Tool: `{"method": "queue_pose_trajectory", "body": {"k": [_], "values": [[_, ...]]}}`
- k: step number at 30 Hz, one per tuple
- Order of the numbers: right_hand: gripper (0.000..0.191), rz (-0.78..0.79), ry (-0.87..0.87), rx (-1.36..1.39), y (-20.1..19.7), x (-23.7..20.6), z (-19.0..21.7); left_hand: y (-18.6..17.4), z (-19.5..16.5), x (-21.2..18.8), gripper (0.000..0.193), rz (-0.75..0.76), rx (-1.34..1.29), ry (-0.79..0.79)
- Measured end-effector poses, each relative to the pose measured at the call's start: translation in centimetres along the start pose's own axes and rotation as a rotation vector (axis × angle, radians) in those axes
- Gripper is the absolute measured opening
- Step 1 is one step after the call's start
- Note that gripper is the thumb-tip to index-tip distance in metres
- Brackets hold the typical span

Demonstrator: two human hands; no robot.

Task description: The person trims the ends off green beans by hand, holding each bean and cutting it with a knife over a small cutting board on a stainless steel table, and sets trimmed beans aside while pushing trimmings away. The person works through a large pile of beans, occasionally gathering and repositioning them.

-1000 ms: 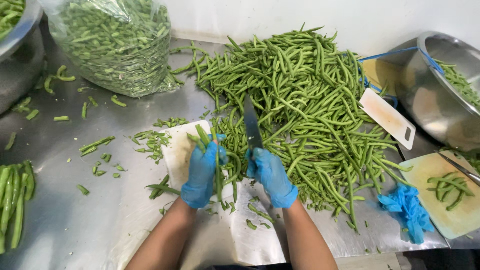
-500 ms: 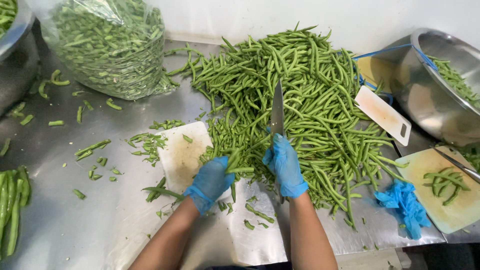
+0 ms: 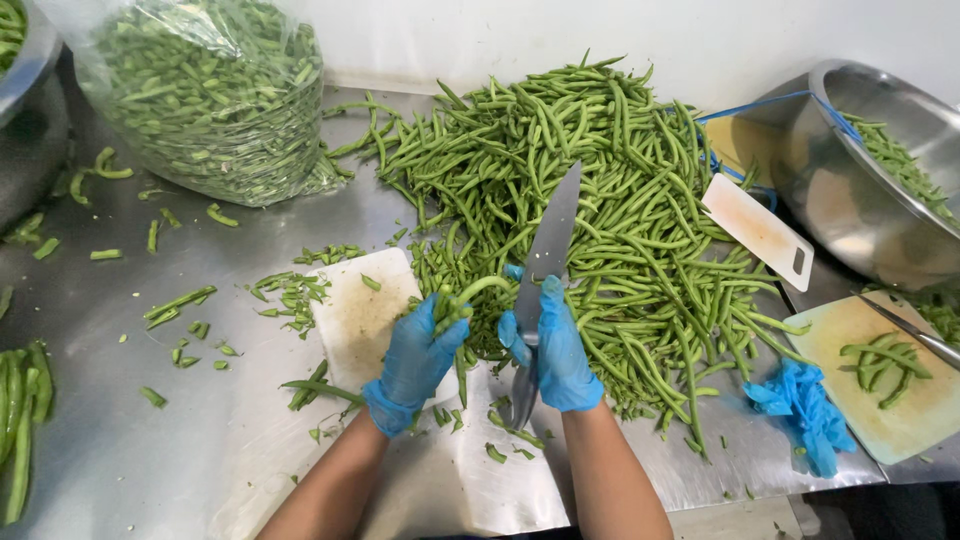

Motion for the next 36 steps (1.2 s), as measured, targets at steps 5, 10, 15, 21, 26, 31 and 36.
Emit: {"method": "queue_pose_trajectory", "body": {"k": [5,10,15,21,26,31,36], "values": [[0.063,-0.010,0.037,0.026,0.3,0.1,-0.5,0.7,-1.3,-0.5,0.028,0.020,0.135,0.121],[0.058,-0.016,0.127,0.157,-0.4,0.8,-1.8,1.2,-2.6,-1.0,0.024,0.042,0.270,0.213],[0.064,0.053,0.105,0.193,-1.0,1.6,-2.5,2.0,-2.0,-0.9,0.023,0.114,0.370,0.242],[0.059,-0.046,0.107,-0.012,-2.5,1.9,-3.1,1.4,1.6,-0.6,0.019,0.058,-0.387,-0.152],[0.054,-0.153,-0.194,-0.230,-3.1,0.5,0.5,-2.5,0.8,-0.5,0.018,-0.264,-0.656,-0.114],[0.056,0.005,-0.129,-0.260,0.6,0.3,-2.1,-3.5,1.5,-0.9,0.021,-0.417,-0.732,-0.214],[0.057,-0.003,-0.136,-0.335,1.4,0.7,-3.7,-1.3,0.4,-1.2,0.024,-0.278,-0.825,-0.202]]}}
Point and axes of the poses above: each hand's wrist, its own x-axis towards the middle knuckle, its own y-axis out of the palm, z = x × y, the point moved 10 cm from there along x, towards the middle knuckle, and after that the axes turned 4 degrees about -x, right-handed, at the moved point
